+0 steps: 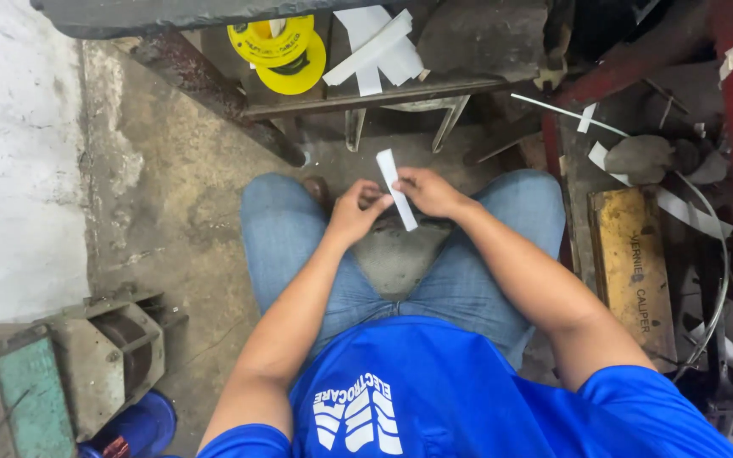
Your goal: Preparing small white strips by peeling or folding them at a workbench.
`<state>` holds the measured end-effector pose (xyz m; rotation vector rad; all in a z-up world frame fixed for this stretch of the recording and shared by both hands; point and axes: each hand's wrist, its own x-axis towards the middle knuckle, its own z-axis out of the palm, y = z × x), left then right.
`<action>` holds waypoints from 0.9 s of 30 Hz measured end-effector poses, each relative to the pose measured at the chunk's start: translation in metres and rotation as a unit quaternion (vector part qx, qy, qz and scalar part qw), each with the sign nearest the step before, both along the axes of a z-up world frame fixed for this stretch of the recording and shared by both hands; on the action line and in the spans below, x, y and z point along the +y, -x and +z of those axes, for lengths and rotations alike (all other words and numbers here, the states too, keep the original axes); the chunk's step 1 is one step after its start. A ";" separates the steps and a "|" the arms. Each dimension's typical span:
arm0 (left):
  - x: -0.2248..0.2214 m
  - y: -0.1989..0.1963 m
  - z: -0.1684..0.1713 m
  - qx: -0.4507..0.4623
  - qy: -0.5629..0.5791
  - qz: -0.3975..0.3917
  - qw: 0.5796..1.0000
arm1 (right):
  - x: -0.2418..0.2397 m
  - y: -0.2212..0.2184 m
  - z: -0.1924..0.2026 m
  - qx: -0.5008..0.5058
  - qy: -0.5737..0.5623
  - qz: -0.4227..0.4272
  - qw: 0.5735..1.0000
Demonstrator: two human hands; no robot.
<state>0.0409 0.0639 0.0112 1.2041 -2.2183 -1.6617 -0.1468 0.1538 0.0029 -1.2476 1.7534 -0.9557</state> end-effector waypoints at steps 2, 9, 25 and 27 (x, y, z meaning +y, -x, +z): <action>-0.004 -0.001 -0.009 0.077 -0.014 0.031 0.996 | 0.005 -0.007 0.022 0.051 -0.085 0.109 0.989; -0.002 0.006 -0.047 0.149 -0.056 0.069 0.985 | 0.010 -0.007 0.045 0.083 -0.143 0.106 0.981; -0.004 0.016 -0.065 0.222 -0.153 0.106 0.957 | 0.031 -0.008 0.052 0.340 0.005 0.011 0.940; -0.003 0.019 -0.056 0.213 -0.191 0.117 0.951 | 0.029 -0.007 0.052 0.378 0.029 0.011 0.925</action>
